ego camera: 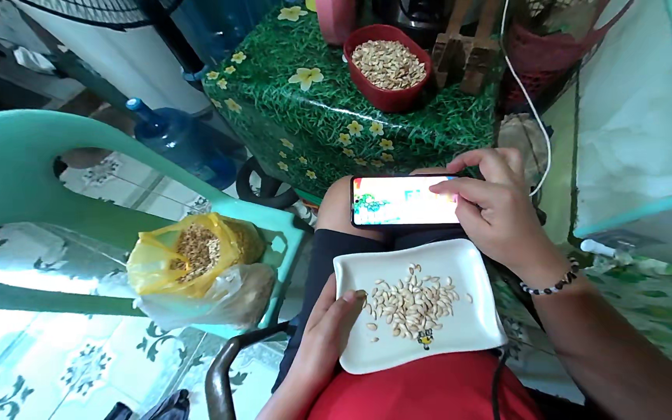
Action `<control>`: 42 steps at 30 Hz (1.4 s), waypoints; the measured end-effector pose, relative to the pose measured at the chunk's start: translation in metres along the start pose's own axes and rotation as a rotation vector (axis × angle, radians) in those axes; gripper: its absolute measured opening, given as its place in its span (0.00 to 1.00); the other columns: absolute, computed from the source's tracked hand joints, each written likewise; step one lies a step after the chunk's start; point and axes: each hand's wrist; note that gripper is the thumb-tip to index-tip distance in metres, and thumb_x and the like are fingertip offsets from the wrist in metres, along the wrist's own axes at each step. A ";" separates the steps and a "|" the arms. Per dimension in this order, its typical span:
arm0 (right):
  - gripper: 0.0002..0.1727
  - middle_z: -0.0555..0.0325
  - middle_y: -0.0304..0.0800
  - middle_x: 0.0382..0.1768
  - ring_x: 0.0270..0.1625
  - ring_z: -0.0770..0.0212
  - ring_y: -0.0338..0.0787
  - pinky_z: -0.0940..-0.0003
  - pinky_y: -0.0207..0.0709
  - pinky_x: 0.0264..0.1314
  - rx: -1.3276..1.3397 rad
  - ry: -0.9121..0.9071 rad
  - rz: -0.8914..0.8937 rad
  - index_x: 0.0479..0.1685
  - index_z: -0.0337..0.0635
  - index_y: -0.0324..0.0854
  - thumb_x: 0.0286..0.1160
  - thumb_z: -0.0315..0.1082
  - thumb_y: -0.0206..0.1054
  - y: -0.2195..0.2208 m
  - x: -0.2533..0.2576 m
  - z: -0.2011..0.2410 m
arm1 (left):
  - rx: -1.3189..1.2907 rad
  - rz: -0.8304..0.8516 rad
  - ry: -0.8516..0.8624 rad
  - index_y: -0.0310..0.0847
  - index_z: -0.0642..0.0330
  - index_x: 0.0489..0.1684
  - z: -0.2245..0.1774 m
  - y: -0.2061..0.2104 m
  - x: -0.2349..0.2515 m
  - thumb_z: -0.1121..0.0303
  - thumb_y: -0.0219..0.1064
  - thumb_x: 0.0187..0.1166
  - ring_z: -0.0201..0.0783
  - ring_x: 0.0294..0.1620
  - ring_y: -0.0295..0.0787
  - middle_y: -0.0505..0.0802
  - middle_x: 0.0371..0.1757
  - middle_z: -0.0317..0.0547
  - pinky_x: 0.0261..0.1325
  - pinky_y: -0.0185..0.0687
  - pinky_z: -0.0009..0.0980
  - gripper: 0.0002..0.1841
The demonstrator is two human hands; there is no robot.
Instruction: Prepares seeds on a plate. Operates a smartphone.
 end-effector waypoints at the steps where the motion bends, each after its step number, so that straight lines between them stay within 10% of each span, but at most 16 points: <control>1: 0.20 0.47 0.84 0.63 0.72 0.41 0.73 0.46 0.66 0.73 0.010 0.001 -0.005 0.49 0.49 0.95 0.72 0.26 0.56 -0.001 -0.003 0.000 | 0.000 0.000 -0.002 0.61 0.67 0.80 0.000 0.000 0.000 0.70 0.43 0.88 0.31 0.56 0.91 0.90 0.58 0.41 0.61 0.90 0.31 0.23; 9: 0.14 0.53 0.88 0.54 0.61 0.55 0.82 0.61 0.78 0.64 0.125 -0.056 0.020 0.49 0.45 0.95 0.77 0.32 0.62 -0.010 -0.029 0.018 | -0.022 -0.003 -0.001 0.61 0.66 0.79 0.000 0.001 0.001 0.71 0.42 0.88 0.31 0.55 0.91 0.90 0.56 0.41 0.60 0.90 0.31 0.22; 15: 0.16 0.57 0.91 0.52 0.55 0.60 0.89 0.64 0.84 0.54 0.239 -0.245 0.442 0.60 0.51 0.91 0.84 0.44 0.63 -0.013 -0.044 0.039 | 0.013 0.024 0.025 0.60 0.67 0.80 0.002 -0.001 0.001 0.69 0.40 0.92 0.32 0.57 0.90 0.89 0.59 0.43 0.63 0.89 0.32 0.22; 21: 0.21 0.54 0.86 0.43 0.50 0.50 0.83 0.56 0.78 0.45 -0.050 -0.151 0.147 0.60 0.52 0.93 0.76 0.28 0.58 -0.014 -0.027 0.038 | 0.019 0.029 0.027 0.61 0.68 0.79 0.002 -0.001 0.000 0.70 0.41 0.92 0.32 0.56 0.91 0.90 0.58 0.42 0.62 0.89 0.32 0.21; 35: 0.26 0.50 0.82 0.50 0.58 0.43 0.78 0.47 0.74 0.51 -0.115 -0.060 0.180 0.62 0.57 0.93 0.69 0.22 0.60 0.004 -0.017 0.026 | 0.057 0.018 0.033 0.62 0.68 0.78 0.001 -0.001 0.002 0.71 0.41 0.92 0.31 0.54 0.91 0.90 0.56 0.41 0.60 0.90 0.31 0.20; 42: 0.16 0.61 0.88 0.47 0.50 0.66 0.87 0.68 0.85 0.51 0.148 -0.033 0.326 0.55 0.50 0.93 0.78 0.36 0.61 -0.025 -0.036 0.021 | 0.072 0.026 0.037 0.67 0.67 0.75 0.002 -0.003 0.003 0.69 0.42 0.93 0.32 0.52 0.92 0.91 0.52 0.41 0.59 0.91 0.32 0.19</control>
Point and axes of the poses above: each hand's wrist, its own x-axis towards the middle knuckle, its own y-axis out of the palm, z = x × y
